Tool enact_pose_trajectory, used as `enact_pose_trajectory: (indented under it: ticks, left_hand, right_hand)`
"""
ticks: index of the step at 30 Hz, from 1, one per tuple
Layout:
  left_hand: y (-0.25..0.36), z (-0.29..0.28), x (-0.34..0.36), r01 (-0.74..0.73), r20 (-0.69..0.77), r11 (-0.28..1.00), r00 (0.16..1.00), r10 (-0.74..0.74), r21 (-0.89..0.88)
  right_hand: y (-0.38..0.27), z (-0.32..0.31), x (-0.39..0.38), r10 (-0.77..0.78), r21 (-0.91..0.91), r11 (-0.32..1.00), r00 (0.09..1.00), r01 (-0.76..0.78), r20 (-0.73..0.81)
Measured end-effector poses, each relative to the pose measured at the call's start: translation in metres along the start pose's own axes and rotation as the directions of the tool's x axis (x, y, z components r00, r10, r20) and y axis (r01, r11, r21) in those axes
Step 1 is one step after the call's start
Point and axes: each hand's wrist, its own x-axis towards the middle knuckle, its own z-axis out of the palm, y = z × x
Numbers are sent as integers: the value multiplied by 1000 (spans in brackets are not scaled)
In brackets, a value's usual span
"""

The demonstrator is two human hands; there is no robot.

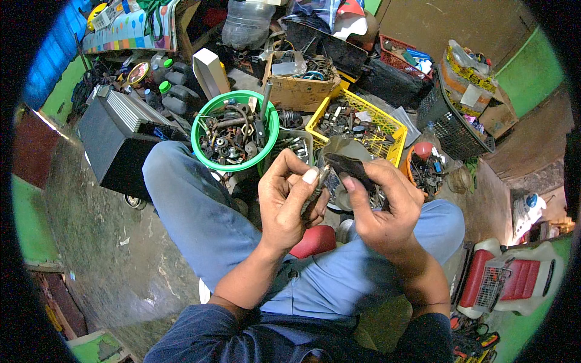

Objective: The person holds a metal mechanical component and a small rod, inserting the rod into an opening in the component and aligning several small internal parts by hand.

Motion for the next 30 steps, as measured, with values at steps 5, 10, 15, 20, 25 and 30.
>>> enact_pose_trajectory:
  ticks: [5,10,15,20,25,30]
  left_hand:
    - [0,-3,0,16,-17,991,1000,-13,132]
    - [2,1,-1,-24,-31,995,999,27,92]
    - [2,1,-2,-34,-42,993,998,39,116]
    - [1,1,-2,-48,-49,992,997,54,120]
    - [2,2,-2,-33,-54,991,998,40,130]
    - [1,1,-2,-42,-55,990,997,50,138]
  right_hand:
    - [1,1,-2,26,17,1000,1000,-26,17]
    - [0,1,-3,47,33,998,999,-47,16]
    - [0,1,-2,45,42,998,999,-45,10]
    - [2,1,-2,10,36,999,1000,-11,20]
    - [2,1,-2,1,40,999,1000,-2,23]
    - [2,0,-1,-24,22,999,998,23,52]
